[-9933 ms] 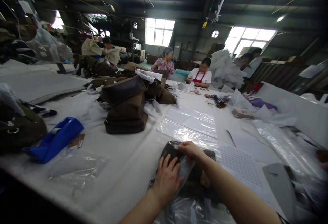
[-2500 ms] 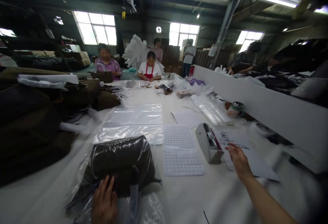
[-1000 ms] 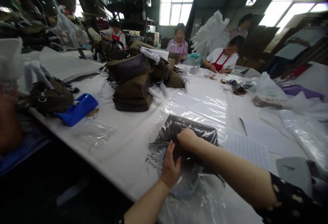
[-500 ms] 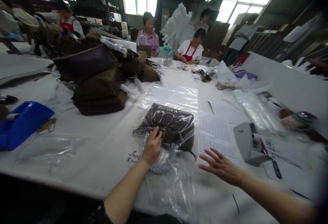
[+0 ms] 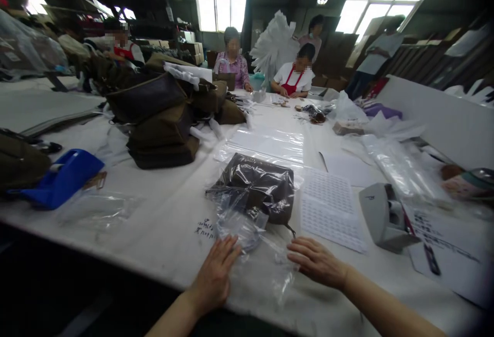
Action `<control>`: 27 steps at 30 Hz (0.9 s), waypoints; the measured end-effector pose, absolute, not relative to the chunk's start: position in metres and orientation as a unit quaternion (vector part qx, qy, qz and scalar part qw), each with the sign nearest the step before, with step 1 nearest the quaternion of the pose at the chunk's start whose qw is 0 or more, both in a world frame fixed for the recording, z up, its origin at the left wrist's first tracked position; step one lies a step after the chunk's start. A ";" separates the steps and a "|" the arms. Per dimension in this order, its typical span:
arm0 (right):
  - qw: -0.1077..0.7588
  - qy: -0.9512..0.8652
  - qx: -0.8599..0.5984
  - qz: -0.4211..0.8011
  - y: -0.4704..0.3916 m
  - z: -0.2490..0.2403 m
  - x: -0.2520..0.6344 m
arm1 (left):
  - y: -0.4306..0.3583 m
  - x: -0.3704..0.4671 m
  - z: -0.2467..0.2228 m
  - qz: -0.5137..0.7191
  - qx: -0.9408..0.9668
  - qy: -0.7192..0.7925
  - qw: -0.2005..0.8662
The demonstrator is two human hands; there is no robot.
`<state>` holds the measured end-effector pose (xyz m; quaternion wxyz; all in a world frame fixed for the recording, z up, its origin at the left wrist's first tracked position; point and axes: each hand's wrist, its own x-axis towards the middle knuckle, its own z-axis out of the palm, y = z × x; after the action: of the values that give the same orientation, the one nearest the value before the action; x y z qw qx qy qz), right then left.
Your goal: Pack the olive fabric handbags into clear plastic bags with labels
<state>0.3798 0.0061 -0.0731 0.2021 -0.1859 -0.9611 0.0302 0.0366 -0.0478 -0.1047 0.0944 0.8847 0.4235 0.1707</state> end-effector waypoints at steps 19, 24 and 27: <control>0.403 -0.800 -0.440 0.064 0.029 -0.076 0.318 | -0.034 0.052 -0.102 0.436 0.563 0.649 0.267; 0.323 -0.768 -0.525 0.172 -0.008 -0.057 0.295 | -0.053 0.021 -0.089 0.391 0.533 0.685 0.307; 0.257 -0.705 -0.602 0.273 -0.036 -0.060 0.280 | -0.072 0.003 -0.080 0.321 0.527 0.717 0.324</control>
<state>0.2802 -0.0355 -0.0595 0.2575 -0.6022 -0.7048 0.2726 0.0030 -0.0719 -0.0804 0.3239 0.5274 0.7171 0.3205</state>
